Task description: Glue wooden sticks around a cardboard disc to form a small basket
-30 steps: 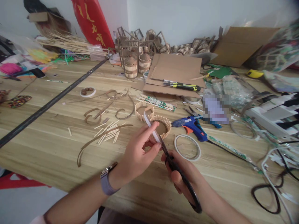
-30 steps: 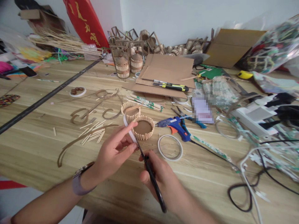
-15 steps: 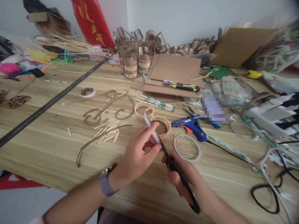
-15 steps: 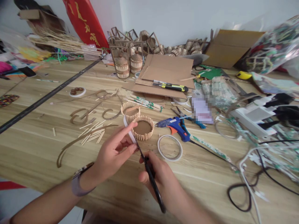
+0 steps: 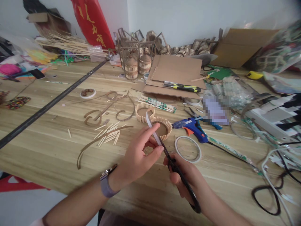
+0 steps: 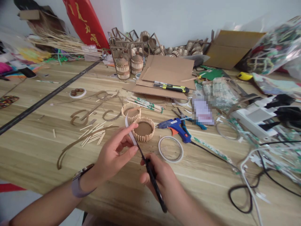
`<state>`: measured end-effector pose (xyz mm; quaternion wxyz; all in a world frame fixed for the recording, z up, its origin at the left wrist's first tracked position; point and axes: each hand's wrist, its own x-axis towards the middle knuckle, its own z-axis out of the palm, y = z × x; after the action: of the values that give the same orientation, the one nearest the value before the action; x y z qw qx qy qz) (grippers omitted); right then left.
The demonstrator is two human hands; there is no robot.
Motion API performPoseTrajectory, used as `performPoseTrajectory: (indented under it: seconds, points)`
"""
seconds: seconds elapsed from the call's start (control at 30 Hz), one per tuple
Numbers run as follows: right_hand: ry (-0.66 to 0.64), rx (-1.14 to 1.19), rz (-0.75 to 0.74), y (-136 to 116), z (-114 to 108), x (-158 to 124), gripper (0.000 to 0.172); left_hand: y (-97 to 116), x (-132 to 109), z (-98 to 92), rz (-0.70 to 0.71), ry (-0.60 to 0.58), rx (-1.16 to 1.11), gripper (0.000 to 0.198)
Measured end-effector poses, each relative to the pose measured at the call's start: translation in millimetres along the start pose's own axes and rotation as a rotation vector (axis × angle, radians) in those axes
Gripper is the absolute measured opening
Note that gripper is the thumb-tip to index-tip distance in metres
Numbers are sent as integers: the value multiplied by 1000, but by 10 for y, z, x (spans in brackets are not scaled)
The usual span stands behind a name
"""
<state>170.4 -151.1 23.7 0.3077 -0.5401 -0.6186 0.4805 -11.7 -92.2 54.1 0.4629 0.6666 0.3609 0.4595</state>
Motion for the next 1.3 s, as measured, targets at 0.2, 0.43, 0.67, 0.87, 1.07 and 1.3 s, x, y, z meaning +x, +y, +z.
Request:
performPoseTrajectory:
  seconds: [0.2,0.43,0.67,0.87,1.07,1.3]
  points:
    - [7,29,11,49,12,-10,78,-77,16,8,-6,90,-145,45]
    - [-7,45,91,79,35,-30,67,-40,54,53,-155,104,-408,63]
    - [64,-69,-43,-50,-4,-5,75,-7,66,54,-198,74,-427,69]
    - [24,-79,-103,-36,-2,-24,79,-29,25,75,-241,42,-418,70]
    - [88,-101,-107,-19,26,-20,75,-33,20,73,-251,34,-412,70]
    - [109,-76,-8,73,61,-38,46,-29,21,77,-253,22,-416,70]
